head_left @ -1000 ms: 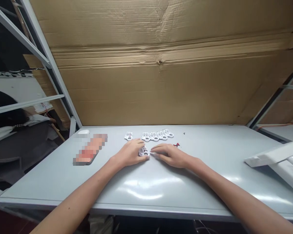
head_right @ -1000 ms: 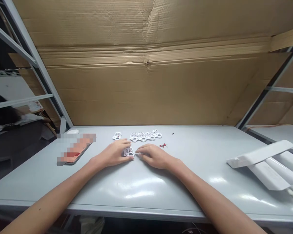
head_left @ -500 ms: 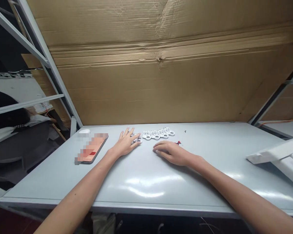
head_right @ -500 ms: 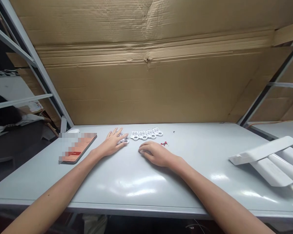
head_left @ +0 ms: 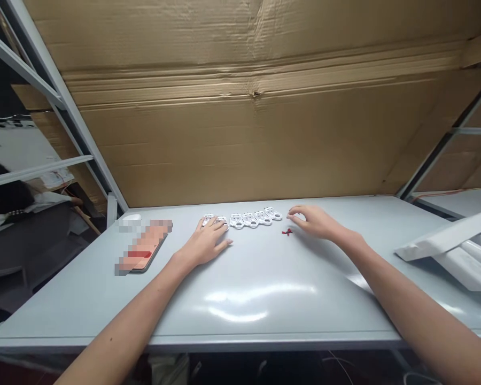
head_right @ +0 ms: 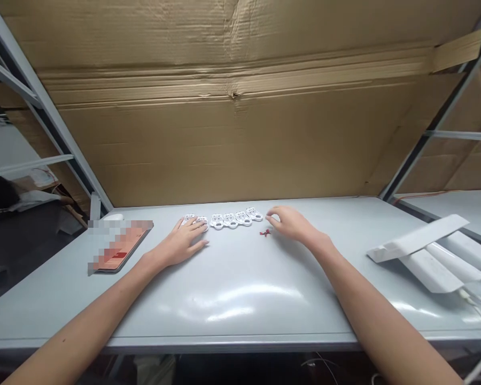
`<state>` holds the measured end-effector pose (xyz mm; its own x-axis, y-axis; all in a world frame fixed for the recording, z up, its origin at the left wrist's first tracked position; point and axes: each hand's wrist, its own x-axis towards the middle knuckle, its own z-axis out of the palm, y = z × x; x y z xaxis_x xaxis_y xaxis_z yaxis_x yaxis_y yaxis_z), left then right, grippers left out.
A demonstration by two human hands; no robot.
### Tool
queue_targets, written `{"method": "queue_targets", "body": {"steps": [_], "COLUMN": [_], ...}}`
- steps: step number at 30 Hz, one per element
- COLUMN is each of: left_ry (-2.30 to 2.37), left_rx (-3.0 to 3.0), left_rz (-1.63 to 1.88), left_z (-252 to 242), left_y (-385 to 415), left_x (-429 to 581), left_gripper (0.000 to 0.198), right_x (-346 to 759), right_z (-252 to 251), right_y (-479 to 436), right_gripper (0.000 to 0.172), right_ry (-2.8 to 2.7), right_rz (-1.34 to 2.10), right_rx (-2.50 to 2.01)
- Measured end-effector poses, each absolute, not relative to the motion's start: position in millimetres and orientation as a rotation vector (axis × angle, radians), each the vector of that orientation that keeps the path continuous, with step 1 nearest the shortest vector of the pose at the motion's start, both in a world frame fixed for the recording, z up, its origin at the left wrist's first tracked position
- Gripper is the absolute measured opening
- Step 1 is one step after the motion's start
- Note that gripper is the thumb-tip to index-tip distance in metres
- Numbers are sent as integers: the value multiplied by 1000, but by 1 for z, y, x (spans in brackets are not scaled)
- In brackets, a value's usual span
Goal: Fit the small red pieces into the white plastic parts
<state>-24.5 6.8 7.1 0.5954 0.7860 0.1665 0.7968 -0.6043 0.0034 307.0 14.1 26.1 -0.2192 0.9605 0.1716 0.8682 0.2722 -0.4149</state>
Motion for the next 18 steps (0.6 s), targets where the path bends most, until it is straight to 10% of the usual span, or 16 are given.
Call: {"method": "queue_targets", "body": {"steps": [18], "left_ry": [-1418], "left_rx": [-2794], "left_rz": [-380], "left_z": [-5], "left_y": [26], "left_x": [-32], "left_gripper": [49], "right_x": [297], "right_z": [20], "right_y": [11], "right_gripper": [15], "right_ry": [-2288], "right_rz": [521], "right_rx": [-1488]}}
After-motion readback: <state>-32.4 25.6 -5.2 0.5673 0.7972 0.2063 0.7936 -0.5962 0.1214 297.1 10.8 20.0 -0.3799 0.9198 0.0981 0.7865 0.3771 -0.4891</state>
